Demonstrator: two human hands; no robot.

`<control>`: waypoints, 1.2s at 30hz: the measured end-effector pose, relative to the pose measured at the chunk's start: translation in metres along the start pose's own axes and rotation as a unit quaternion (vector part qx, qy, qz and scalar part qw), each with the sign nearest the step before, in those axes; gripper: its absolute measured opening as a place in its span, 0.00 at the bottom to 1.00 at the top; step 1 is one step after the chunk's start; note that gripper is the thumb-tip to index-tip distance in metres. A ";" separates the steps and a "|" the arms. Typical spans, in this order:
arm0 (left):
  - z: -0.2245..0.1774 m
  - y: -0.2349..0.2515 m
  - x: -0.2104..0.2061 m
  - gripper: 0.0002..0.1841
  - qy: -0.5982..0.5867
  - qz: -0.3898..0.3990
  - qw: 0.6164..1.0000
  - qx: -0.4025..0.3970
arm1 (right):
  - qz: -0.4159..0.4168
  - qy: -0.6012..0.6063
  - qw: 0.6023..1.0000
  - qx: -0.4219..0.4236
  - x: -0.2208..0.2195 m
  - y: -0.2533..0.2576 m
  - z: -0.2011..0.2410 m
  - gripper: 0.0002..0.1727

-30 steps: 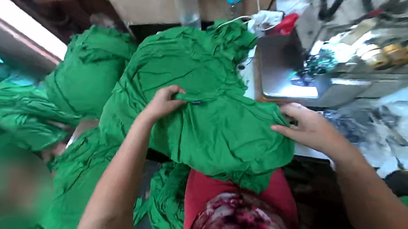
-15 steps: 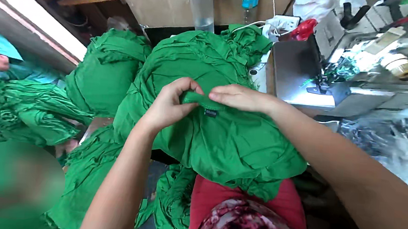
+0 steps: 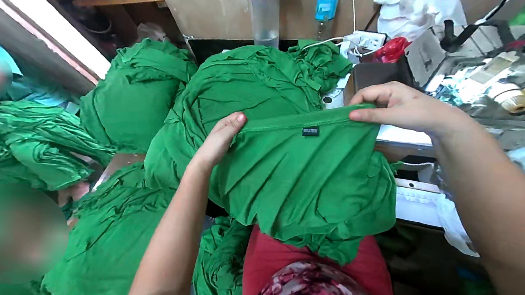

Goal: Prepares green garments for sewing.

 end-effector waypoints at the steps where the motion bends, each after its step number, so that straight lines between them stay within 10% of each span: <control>1: -0.003 0.001 -0.008 0.21 -0.024 -0.029 0.999 0.013 | -0.006 -0.005 1.000 -0.012 0.003 -0.003 -0.001 0.08; 8: 0.008 0.007 -0.042 0.23 -0.165 -0.130 0.977 0.026 | -0.051 -0.017 0.998 -0.040 -0.004 -0.008 -0.022 0.06; 36: 0.040 0.008 -0.043 0.14 -0.236 -0.104 0.966 0.014 | -0.149 0.047 0.988 0.003 -0.022 -0.012 -0.046 0.07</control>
Point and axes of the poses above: each hand's wrist, its own y-axis towards the middle knuckle, its own x-axis out of the back of the hand, z = x × y, the point moved 2 cm from there along y, towards the middle knuckle, and after that the axes turned 1 degree about -y, right-handed, at the moved point
